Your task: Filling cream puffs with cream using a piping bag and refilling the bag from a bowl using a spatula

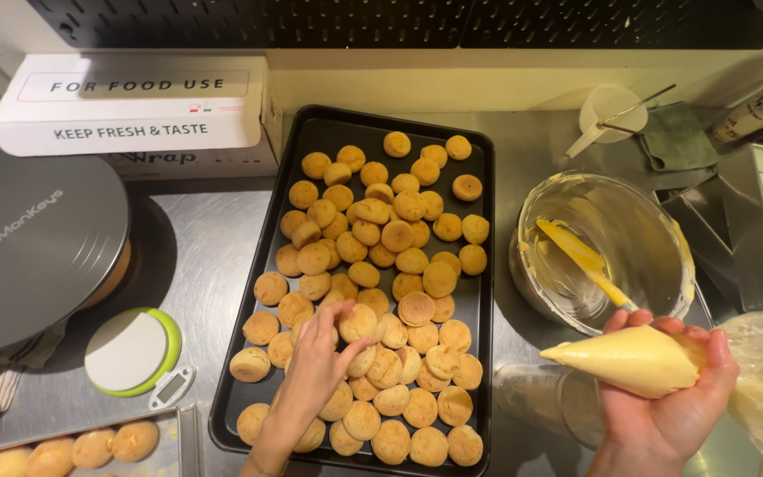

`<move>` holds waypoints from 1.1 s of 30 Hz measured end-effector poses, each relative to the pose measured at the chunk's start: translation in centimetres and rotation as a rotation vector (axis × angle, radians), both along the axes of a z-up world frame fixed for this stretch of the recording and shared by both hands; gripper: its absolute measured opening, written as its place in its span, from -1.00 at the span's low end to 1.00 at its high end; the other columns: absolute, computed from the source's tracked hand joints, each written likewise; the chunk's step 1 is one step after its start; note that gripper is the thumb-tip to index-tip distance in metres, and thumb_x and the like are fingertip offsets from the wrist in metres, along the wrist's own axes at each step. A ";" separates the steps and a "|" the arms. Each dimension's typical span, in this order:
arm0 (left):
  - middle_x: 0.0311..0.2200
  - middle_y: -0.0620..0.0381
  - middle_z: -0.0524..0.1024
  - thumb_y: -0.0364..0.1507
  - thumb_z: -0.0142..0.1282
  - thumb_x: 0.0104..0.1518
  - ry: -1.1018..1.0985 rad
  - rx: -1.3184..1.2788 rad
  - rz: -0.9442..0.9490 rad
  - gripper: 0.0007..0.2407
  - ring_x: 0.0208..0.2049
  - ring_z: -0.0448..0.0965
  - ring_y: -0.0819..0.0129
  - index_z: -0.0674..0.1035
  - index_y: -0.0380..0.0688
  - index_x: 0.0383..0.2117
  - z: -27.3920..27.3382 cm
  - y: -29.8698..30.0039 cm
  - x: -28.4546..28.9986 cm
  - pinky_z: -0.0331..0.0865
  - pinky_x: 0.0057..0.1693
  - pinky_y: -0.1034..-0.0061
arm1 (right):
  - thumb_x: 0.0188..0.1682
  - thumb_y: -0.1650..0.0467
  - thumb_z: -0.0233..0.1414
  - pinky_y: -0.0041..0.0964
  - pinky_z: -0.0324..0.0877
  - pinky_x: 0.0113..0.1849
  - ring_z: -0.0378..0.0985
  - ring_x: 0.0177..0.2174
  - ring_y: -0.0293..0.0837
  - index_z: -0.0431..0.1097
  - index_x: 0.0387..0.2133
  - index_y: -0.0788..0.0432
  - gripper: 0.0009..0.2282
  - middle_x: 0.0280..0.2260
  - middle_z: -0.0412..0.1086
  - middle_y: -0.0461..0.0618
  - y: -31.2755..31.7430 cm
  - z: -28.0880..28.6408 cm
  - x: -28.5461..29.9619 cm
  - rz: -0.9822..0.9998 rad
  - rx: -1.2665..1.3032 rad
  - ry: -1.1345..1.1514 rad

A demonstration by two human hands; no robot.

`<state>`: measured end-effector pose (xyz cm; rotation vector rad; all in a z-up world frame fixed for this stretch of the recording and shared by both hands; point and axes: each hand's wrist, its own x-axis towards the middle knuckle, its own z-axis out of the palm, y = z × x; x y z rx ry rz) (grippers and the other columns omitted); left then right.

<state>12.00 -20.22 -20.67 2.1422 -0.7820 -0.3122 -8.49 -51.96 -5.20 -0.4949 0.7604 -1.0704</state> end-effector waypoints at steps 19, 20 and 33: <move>0.30 0.05 0.62 -0.10 0.18 0.43 -0.185 0.398 -0.293 -0.53 0.31 0.53 0.05 0.55 -0.02 0.38 -0.7 -2.5 1.6 0.45 0.35 0.04 | 0.02 0.16 0.34 -0.07 0.61 0.26 0.70 -0.01 -0.11 0.53 -0.42 -0.18 -0.84 -0.29 0.57 -0.35 0.8 0.9 -1.7 0.010 0.010 -0.004; 0.35 0.15 0.60 -0.18 0.11 0.47 -0.006 0.375 -0.232 -0.60 0.37 0.51 0.17 0.55 0.08 0.39 0.8 -2.1 1.4 0.48 0.42 0.04 | 0.02 0.16 0.34 -0.06 0.60 0.24 0.69 -0.02 -0.10 0.54 -0.42 -0.19 -0.84 -0.29 0.56 -0.34 0.9 1.0 -2.0 0.006 -0.005 -0.001; 0.34 -0.06 0.64 -0.34 0.49 0.11 0.619 -0.203 0.464 -0.24 0.18 0.79 0.18 0.37 -0.10 0.51 10.2 -0.9 4.5 0.76 0.22 0.46 | 0.01 0.16 0.35 -0.05 0.60 0.26 0.70 0.02 -0.10 0.53 -0.44 -0.19 -0.83 -0.30 0.56 -0.36 1.5 1.8 -1.9 0.016 -0.022 -0.007</move>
